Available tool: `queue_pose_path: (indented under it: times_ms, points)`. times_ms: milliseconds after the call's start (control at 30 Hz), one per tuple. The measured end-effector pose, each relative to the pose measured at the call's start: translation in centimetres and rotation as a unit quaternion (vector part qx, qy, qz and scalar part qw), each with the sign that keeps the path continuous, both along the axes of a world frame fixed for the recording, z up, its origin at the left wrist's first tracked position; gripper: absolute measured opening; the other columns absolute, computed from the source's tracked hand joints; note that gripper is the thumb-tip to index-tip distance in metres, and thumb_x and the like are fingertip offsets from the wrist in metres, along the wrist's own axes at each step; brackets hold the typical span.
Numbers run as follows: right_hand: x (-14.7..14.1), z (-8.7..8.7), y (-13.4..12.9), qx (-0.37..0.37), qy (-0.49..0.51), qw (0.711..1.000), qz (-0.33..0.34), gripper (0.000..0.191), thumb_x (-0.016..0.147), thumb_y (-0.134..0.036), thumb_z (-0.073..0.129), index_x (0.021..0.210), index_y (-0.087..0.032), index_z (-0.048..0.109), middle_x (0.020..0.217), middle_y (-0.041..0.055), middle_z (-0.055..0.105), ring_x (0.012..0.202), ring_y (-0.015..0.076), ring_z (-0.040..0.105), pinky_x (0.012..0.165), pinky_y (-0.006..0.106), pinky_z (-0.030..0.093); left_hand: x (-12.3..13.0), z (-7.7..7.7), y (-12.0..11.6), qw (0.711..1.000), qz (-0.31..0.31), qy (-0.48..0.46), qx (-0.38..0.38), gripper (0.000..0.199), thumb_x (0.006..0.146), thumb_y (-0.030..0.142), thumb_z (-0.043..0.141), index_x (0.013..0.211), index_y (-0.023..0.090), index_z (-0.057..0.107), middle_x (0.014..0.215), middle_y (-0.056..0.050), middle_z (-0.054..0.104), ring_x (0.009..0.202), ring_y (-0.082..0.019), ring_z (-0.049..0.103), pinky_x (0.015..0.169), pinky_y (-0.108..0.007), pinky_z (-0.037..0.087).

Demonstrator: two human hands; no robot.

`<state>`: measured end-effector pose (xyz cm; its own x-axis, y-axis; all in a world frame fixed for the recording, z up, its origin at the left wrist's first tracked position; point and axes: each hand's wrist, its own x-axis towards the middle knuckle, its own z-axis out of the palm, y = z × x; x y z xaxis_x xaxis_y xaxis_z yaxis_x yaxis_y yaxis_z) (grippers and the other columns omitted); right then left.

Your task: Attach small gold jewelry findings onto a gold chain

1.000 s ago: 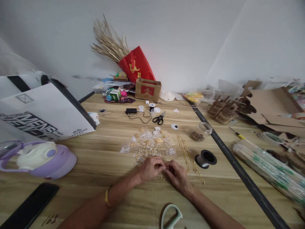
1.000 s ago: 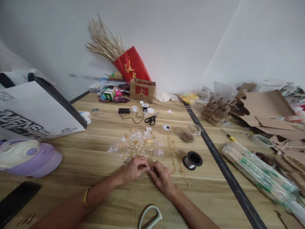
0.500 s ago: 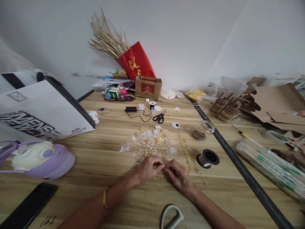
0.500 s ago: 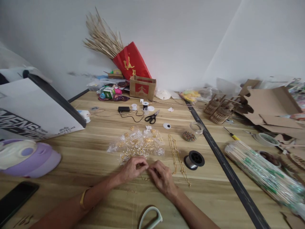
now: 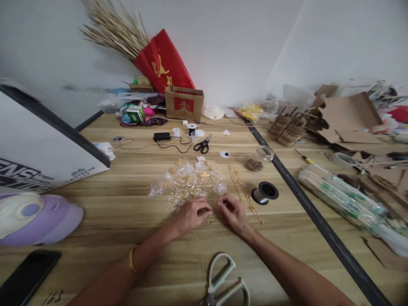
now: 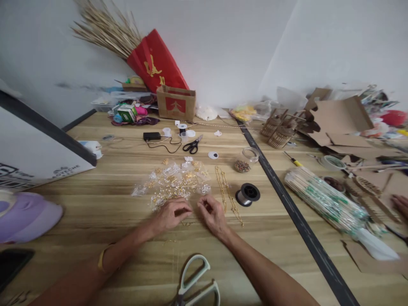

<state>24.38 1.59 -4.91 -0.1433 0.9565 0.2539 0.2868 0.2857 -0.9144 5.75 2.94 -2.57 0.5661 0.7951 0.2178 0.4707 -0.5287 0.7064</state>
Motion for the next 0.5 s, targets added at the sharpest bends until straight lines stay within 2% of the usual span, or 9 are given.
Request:
queue_pose_path:
  times_ms: [100, 233, 500]
  points:
    - [0.0, 0.2, 0.2, -0.041, 0.046, 0.998, -0.02, 0.024, 0.083, -0.039, 0.055, 0.074, -0.018, 0.055, 0.064, -0.0001, 0.051, 0.055, 0.0112, 0.044, 0.049, 0.023, 0.036, 0.0, -0.3, -0.3, 0.997, -0.05, 0.045, 0.045, 0.01, 0.082, 0.023, 0.061, 0.085, 0.017, 0.068, 0.083, -0.004, 0.064, 0.083, -0.018, 0.056, 0.079, -0.03, 0.043]
    - [0.1, 0.4, 0.6, -0.078, 0.106, 0.99, -0.041, 0.029, 0.079, -0.045, 0.059, 0.074, -0.018, 0.054, 0.061, -0.002, 0.048, 0.052, 0.01, 0.041, 0.046, 0.022, 0.034, 0.1, -0.1, -0.7, 0.982, -0.105, 0.122, 0.099, 0.012, 0.081, 0.028, 0.063, 0.083, 0.017, 0.066, 0.084, -0.004, 0.06, 0.089, -0.019, 0.052, 0.082, -0.032, 0.041]
    - [0.6, 0.3, 1.2, -0.115, 0.21, 0.967, -0.09, 0.031, 0.077, -0.047, 0.062, 0.074, -0.018, 0.05, 0.055, -0.0051, 0.044, 0.046, 0.0081, 0.038, 0.043, 0.02, 0.03, 0.3, 0.0, -0.9, 0.97, -0.136, 0.164, 0.119, 0.01, 0.086, 0.022, 0.056, 0.081, 0.017, 0.064, 0.085, -0.003, 0.059, 0.088, -0.018, 0.052, 0.083, -0.03, 0.038]
